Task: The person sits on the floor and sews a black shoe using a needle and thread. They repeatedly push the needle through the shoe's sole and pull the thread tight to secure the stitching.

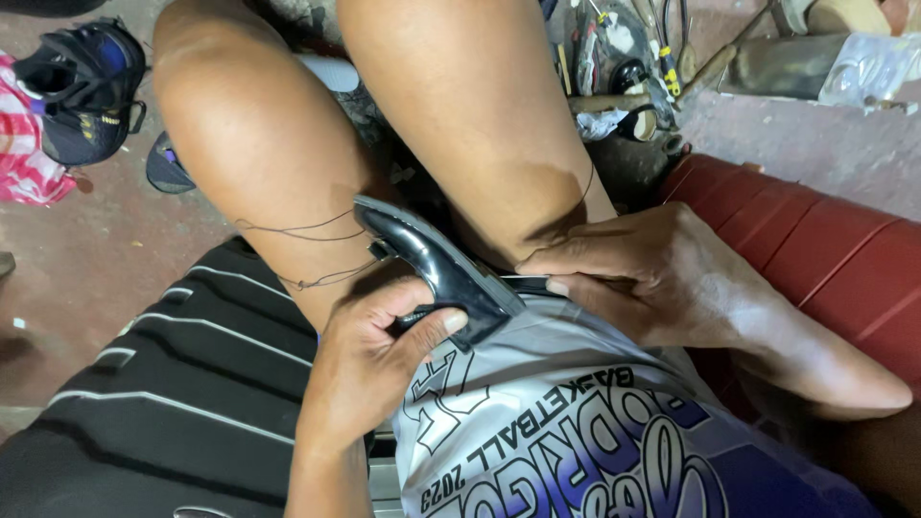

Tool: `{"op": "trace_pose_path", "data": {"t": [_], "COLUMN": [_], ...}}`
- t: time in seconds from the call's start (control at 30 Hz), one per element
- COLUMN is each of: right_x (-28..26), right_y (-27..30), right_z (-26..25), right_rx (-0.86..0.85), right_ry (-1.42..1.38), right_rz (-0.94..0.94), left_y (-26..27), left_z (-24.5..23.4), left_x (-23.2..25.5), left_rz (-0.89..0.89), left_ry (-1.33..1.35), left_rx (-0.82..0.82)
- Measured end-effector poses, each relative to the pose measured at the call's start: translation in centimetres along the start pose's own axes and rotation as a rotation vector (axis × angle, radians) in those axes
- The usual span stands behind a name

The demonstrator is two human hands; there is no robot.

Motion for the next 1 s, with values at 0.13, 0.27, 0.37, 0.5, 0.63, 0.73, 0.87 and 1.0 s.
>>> {"op": "trace_pose_path", "data": {"t": [0.13,0.27,0.37,0.5,0.63,0.73,0.87,1.0], "right_x": [-1.2,-1.3,-1.5,-1.5,-1.7,-1.8,-1.7,-1.7], "right_y": [-0.2,-0.2,-0.2,-0.1,0.1,0.2,0.2,-0.2], "right_z": [0.6,1.0,0.9,0.6,0.4,0.2,0.3,0.5], "right_rx": [-0.042,-0.048,-0.037,-0.022,-0.009,0.009,0.02,0.003], "right_ry": [0.017,0.108,0.104,0.093,0.149,0.154,0.134,0.173], "right_rz": [-0.041,0.002,0.015,0.032,0.039,0.03,0.05,0.071], "left_y": [-0.4,-0.7,-0.9,-1.0,-0.9,-1.0,-1.0,-0.9], "left_z": [-0.4,-0.2,0.0,0.4,0.6,0.5,0.6,0.4], "left_x": [0.5,-0.1,-0.6,-1.4,-1.6,-1.4,-1.2,-0.9], "left_rz": [0.111,0.112,0.133,0.09,0.078,0.104,0.08,0.057], "left_ry": [-0.083,-0.005,0.011,0.128,0.162,0.165,0.162,0.146], "left_rx": [-0.025,-0.029,-0.047,-0.059,-0.017,0.002,0.017,0.058]}}
Point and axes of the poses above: each hand's wrist, its own y-axis away from the middle knuckle, its own z-axis out of the palm, x = y × z, the point moved 6 cm from there along -y, towards the middle knuckle, and after that the axes turned 13 degrees about z, right-handed, at the moved point
